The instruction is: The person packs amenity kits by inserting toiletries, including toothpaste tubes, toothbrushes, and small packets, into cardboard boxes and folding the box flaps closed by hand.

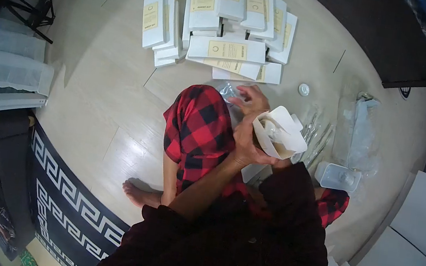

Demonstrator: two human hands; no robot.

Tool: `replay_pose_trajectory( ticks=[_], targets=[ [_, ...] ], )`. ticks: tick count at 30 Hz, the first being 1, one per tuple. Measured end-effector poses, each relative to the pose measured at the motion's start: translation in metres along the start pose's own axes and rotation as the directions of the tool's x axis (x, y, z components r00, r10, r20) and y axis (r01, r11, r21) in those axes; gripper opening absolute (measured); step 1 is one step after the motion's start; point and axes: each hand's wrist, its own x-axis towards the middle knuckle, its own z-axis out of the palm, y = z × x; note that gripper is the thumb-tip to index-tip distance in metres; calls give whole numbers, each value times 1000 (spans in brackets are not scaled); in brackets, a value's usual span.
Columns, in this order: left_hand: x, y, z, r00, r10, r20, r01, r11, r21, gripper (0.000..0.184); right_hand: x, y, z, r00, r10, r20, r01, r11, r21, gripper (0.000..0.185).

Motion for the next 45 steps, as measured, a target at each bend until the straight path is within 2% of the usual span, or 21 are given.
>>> replay_pose_trajectory(
  ticks=[2,3,6,9,11,13,15,18,20,22,25,27,28,29,31,32,34,38,41,43,45],
  targets=[
    [8,5,-11,995,96,-15,-95,993,68,100,-2,-13,16,990,-141,-31,115,901,-417,33],
    [10,5,-14,995,101,-2,-100,989,107,97,-4,-7,15,989,-141,-34,114,902,-417,33],
    [16,6,-8,998,38,-50,-33,993,110,90,-16,10,6,996,-32,86,41,994,-101,29],
    [14,5,-1,995,-74,-67,83,986,143,89,-40,24,-11,1000,-17,16,20,985,-173,28],
    [12,9,4,982,-187,-24,186,982,-24,84,-46,39,-25,996,-39,-81,14,957,-288,27],
    [20,16,9,983,-179,26,180,984,-17,77,-49,65,-40,984,-89,-151,20,911,-412,27],
    [22,14,18,960,-278,25,277,960,25,72,-53,85,-55,969,-167,-183,61,878,-476,27],
    [20,9,26,954,-291,69,292,956,-2,71,-64,89,-77,944,-144,-296,36,939,-341,27],
    [20,6,26,959,-272,84,272,962,5,71,-57,11,-103,886,231,-403,-247,969,12,23],
    [17,6,28,952,-290,95,286,957,57,69,-56,-60,-131,833,248,-494,-76,936,343,27],
    [16,4,34,930,-346,124,344,938,42,69,-63,-141,-169,838,243,-488,-104,950,295,29],
    [13,4,37,935,-314,164,307,949,69,69,-68,-171,-187,931,16,-364,-98,974,-206,26],
    [13,4,37,938,-286,194,272,957,100,69,-66,-191,-188,943,-182,-280,50,907,-419,22],
    [12,6,38,938,-285,199,270,958,99,69,-65,-204,-191,941,-180,-285,47,907,-419,22],
    [11,9,38,930,-311,194,297,950,102,69,-64,-218,-194,973,-229,-35,173,818,-549,22],
    [12,9,37,931,-311,191,296,949,105,69,-62,-218,-193,972,-231,-33,176,819,-546,22],
    [12,7,37,956,-203,213,180,976,123,70,-59,-219,-192,967,-164,194,254,598,-760,20],
    [10,8,34,939,-156,307,81,967,243,69,-48,-202,-179,954,-139,265,296,556,-777,19],
    [11,11,33,928,-224,296,166,963,211,69,-42,-200,-169,962,-238,137,263,657,-706,19],
    [8,9,37,943,-191,272,153,976,155,73,-41,-204,-163,995,-103,-6,77,781,-620,15],
    [6,8,40,941,-205,267,171,974,146,74,-42,-199,-160,991,-129,-28,88,806,-585,13]
  ],
)
